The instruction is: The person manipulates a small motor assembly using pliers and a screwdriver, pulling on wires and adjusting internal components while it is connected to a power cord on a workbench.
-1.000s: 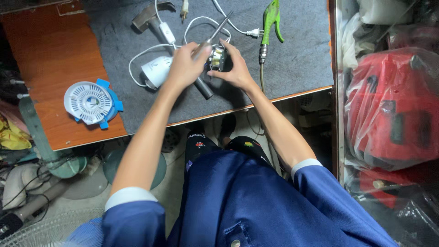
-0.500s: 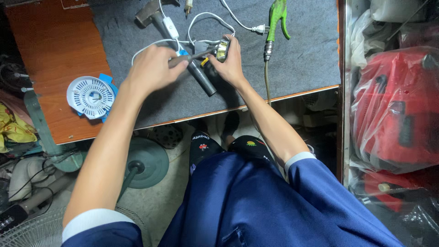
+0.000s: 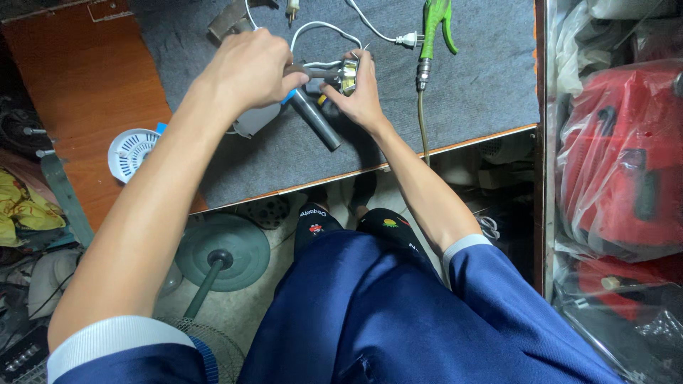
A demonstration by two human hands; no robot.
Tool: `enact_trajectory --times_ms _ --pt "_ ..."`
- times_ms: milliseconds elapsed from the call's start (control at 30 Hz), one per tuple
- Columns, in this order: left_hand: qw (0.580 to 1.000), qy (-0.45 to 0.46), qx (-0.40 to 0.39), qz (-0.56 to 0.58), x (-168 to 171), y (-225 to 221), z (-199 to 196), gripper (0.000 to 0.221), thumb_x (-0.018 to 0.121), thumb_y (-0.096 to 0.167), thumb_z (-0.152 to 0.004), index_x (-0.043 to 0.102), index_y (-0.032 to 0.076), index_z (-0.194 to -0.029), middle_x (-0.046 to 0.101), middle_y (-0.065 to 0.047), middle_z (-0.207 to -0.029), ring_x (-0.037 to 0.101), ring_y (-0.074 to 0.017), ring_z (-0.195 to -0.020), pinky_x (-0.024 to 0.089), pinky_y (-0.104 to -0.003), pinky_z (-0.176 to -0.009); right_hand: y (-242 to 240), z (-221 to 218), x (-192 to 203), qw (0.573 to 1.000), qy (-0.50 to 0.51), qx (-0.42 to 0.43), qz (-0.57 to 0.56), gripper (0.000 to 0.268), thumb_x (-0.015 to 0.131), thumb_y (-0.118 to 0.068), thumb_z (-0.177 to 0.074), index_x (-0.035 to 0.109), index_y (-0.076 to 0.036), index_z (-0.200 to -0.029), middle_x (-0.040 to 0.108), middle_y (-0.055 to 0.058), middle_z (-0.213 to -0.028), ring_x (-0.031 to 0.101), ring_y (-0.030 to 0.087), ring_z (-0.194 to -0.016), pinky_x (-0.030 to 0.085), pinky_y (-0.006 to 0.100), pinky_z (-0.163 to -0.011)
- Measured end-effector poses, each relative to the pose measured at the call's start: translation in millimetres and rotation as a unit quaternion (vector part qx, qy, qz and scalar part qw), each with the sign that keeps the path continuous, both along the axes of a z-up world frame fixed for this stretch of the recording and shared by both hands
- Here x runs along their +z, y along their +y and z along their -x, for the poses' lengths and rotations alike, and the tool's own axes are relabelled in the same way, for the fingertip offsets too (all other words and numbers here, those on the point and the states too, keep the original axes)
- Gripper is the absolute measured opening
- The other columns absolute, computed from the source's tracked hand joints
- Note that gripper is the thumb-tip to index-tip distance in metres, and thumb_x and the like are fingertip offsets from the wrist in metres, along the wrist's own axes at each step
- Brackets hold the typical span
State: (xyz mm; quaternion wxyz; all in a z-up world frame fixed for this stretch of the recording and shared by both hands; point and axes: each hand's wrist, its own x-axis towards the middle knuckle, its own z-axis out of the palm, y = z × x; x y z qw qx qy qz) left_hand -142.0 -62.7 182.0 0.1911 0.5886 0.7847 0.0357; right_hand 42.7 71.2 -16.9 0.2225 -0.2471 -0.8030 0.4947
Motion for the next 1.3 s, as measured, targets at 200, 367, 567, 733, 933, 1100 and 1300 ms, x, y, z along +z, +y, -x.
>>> enact_trajectory --times_ms 200,367,567,733,933,1100,1300 --pt "0.999 -0.022 0.005 -0.027 7 -15 -17 0.025 0.076 0.03 -0.093 0.081 0.006 -0.093 0.071 -0.022 -0.075 0.071 -0.0401 -0.073 0.056 -0.05 -0.07 -1 5 0 1.0 0.019 -0.014 0.005 0.063 0.088 -0.018 -0.078 0.049 -0.006 -0.126 0.06 0.013 -0.115 0.061 0.03 -0.112 0.05 0.041 -0.101" --pt "0.999 -0.045 0.025 -0.018 10 -20 -28 0.029 0.078 0.027 -0.088 0.076 -0.002 -0.089 0.069 -0.026 -0.074 0.07 -0.0439 -0.074 0.056 -0.051 -0.071 1 8 2 0.999 0.032 -0.009 0.002 0.057 0.086 -0.014 -0.075 0.052 -0.005 -0.121 0.059 0.014 -0.111 0.062 0.029 -0.106 0.05 0.04 -0.097" --pt "0.99 -0.1 0.09 -0.034 9 -29 -33 0.033 0.078 0.027 -0.089 0.074 -0.005 -0.093 0.068 -0.028 -0.076 0.069 -0.0456 -0.074 0.055 -0.051 -0.072 -3 9 1 0.999 0.04 -0.02 0.013 0.047 0.081 -0.009 -0.083 0.054 -0.005 -0.12 0.061 0.013 -0.113 0.065 0.029 -0.107 0.052 0.039 -0.097" --pt "0.98 -0.131 0.135 -0.069 10 -40 -46 0.028 0.077 0.027 -0.091 0.077 0.0 -0.098 0.069 -0.026 -0.077 0.068 -0.0459 -0.073 0.053 -0.052 -0.07 -6 10 2 0.998 0.055 -0.042 0.006 0.046 0.078 -0.005 -0.081 0.053 -0.005 -0.12 0.061 0.013 -0.115 0.064 0.03 -0.11 0.051 0.039 -0.098" --pt "0.959 -0.167 0.206 -0.101 -3 -54 -59 0.027 0.078 0.027 -0.091 0.077 0.0 -0.093 0.068 -0.024 -0.077 0.068 -0.0436 -0.074 0.052 -0.049 -0.07 -6 9 6 0.999 0.033 -0.032 0.023 0.047 0.077 -0.004 -0.08 0.054 -0.005 -0.121 0.06 0.014 -0.116 0.063 0.03 -0.111 0.05 0.039 -0.099" --pt "0.942 -0.199 0.222 -0.153 -18 -61 -56 0.032 0.08 0.028 -0.09 0.077 -0.001 -0.104 0.07 -0.025 -0.083 0.071 -0.0394 -0.076 0.054 -0.044 -0.072 4 4 22 0.999 0.035 0.031 -0.015 0.059 0.085 -0.008 -0.075 0.053 -0.004 -0.124 0.059 0.016 -0.118 0.06 0.034 -0.115 0.048 0.041 -0.1" --pt "0.938 -0.213 0.248 -0.111 -18 -59 -55 0.034 0.08 0.03 -0.088 0.078 0.0 -0.104 0.069 -0.025 -0.077 0.07 -0.0377 -0.071 0.052 -0.045 -0.07 -5 8 25 0.999 0.048 0.0 -0.019 0.064 0.084 -0.013 -0.082 0.051 -0.003 -0.136 0.061 0.017 -0.127 0.063 0.034 -0.121 0.049 0.04 -0.107"
